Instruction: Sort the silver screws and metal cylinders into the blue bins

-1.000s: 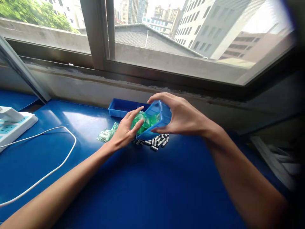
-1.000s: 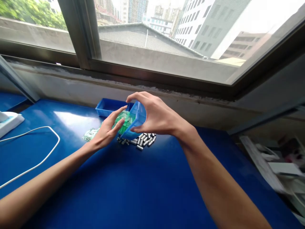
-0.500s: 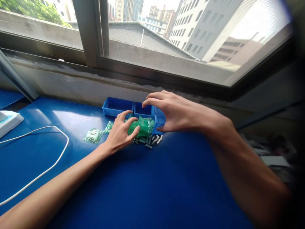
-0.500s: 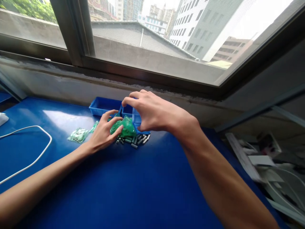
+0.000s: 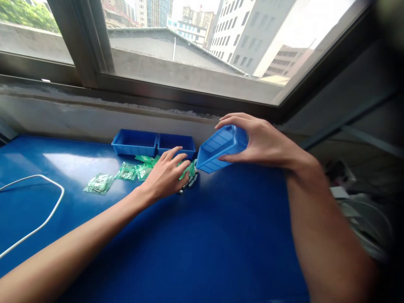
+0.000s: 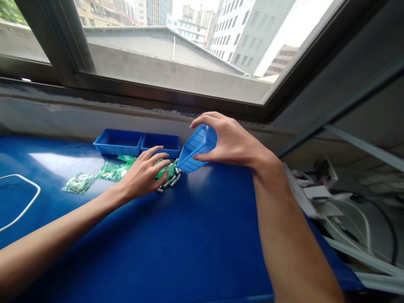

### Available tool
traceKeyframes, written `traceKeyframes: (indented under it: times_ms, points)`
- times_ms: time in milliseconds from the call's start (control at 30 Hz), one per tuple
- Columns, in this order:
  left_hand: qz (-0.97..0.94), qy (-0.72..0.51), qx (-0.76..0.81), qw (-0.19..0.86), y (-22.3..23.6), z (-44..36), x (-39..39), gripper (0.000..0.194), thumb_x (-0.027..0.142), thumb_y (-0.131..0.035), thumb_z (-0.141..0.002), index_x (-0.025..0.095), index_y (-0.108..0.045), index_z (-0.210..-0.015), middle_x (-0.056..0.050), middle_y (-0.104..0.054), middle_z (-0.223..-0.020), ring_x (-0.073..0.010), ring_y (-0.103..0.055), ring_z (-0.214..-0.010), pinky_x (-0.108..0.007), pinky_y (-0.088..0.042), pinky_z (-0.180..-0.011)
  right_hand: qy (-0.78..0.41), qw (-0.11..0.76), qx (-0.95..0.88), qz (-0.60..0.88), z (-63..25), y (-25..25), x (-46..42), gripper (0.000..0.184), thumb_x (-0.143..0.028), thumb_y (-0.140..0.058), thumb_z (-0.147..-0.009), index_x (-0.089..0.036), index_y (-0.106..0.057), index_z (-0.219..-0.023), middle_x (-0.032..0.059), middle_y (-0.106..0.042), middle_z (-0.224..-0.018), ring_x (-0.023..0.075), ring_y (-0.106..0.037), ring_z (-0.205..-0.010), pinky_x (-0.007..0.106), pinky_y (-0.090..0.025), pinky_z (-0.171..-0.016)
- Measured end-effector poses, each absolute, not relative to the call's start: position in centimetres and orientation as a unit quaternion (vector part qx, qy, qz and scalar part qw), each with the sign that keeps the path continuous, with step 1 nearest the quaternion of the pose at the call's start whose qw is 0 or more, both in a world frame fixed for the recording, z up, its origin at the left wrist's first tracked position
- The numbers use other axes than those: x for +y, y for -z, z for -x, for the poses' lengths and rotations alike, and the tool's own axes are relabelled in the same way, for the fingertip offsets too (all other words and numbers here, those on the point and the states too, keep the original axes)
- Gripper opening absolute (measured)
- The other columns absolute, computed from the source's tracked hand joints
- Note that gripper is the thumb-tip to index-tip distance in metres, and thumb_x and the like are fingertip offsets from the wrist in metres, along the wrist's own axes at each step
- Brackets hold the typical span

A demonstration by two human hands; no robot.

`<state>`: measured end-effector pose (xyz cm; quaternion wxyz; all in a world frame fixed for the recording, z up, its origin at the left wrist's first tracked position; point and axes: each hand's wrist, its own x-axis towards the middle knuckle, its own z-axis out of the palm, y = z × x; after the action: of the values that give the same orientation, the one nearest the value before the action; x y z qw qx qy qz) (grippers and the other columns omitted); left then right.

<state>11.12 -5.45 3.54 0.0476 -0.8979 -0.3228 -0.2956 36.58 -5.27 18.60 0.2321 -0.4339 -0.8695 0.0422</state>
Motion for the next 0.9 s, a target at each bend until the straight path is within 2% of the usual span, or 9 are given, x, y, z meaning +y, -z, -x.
traceKeyframes:
  times_ms: [100,200,333,467,600,733,900]
  points:
    - [0.922,0.233,-0.307,0.030,-3.2,-12.5,-5.1,0.037,0.032,-0.047,-0.101,0.017,-0.066,-0.129,-0.016,-0.064,-0.134,-0.0390,-0.047,-0.138,-0.055,-0.047,-0.106,-0.020,0.249,-0.845,0.473,-39.8,-16.4,-4.5,0.061,-0.046,-0.091,-0.061,-0.031,-0.070,-0.116,0.0035,-0.067,-0.126,0.0336,-0.062,-0.121,0.049,-0.048,-0.110]
    - [0.934,0.190,-0.302,0.025,-2.9,-13.4,-4.9,0.036,0.037,-0.046,-0.102,0.022,-0.070,-0.125,-0.014,-0.066,-0.133,-0.0400,-0.049,-0.136,-0.057,-0.049,-0.103,-0.008,0.269,-0.819,0.507,-42.6,-13.0,-3.4,0.056,-0.054,-0.089,-0.062,-0.025,-0.073,-0.107,0.0093,-0.066,-0.128,0.0354,-0.061,-0.123,0.049,-0.047,-0.110]
    - [0.929,0.189,-0.318,0.028,-2.9,-14.0,-4.8,0.038,0.039,-0.044,-0.103,0.020,-0.072,-0.122,-0.014,-0.065,-0.134,-0.0395,-0.051,-0.134,-0.056,-0.048,-0.104,-0.040,0.305,-0.774,0.553,-44.8,-7.7,-2.4,0.055,-0.059,-0.085,-0.066,-0.023,-0.072,-0.106,0.0146,-0.055,-0.147,0.0361,-0.054,-0.136,0.050,-0.043,-0.113]
    - [0.904,0.222,-0.362,0.059,-3.0,-14.5,-4.6,0.041,0.039,-0.043,-0.103,0.017,-0.071,-0.124,-0.018,-0.057,-0.144,-0.0417,-0.045,-0.139,-0.057,-0.045,-0.108,-0.093,0.276,-0.762,0.578,-45.3,-3.8,-1.9,0.045,-0.053,-0.078,-0.076,-0.024,-0.073,-0.111,0.0139,-0.048,-0.156,0.0345,-0.046,-0.144,0.048,-0.039,-0.117]
    - [0.881,0.225,-0.411,0.066,-2.7,-14.8,-4.4,0.045,0.044,-0.044,-0.102,0.017,-0.067,-0.130,-0.021,-0.053,-0.149,-0.0446,-0.044,-0.139,-0.060,-0.045,-0.106,-0.109,0.268,-0.767,0.573,-44.7,-2.3,-1.1,0.037,-0.048,-0.069,-0.086,-0.025,-0.075,-0.114,0.0117,-0.045,-0.159,0.0335,-0.041,-0.148,0.047,-0.038,-0.119]
    - [0.876,0.213,-0.429,0.049,-2.7,-14.6,-4.4,0.046,0.047,-0.043,-0.103,0.020,-0.065,-0.133,-0.018,-0.053,-0.149,-0.0420,-0.045,-0.139,-0.059,-0.047,-0.105,-0.110,0.256,-0.786,0.552,-44.0,-2.0,0.0,0.036,-0.040,-0.064,-0.089,-0.026,-0.073,-0.121,0.0087,-0.043,-0.160,0.0298,-0.041,-0.149,0.045,-0.036,-0.121]
    - [0.884,0.220,-0.412,-0.003,-3.3,-13.8,-4.2,0.046,0.047,-0.044,-0.103,0.023,-0.062,-0.138,-0.015,-0.048,-0.155,-0.0387,-0.041,-0.145,-0.059,-0.044,-0.111,-0.114,0.240,-0.790,0.552,-43.2,-2.2,0.5,0.041,-0.035,-0.061,-0.089,-0.030,-0.069,-0.129,0.0058,-0.039,-0.163,0.0308,-0.037,-0.150,0.050,-0.033,-0.122]
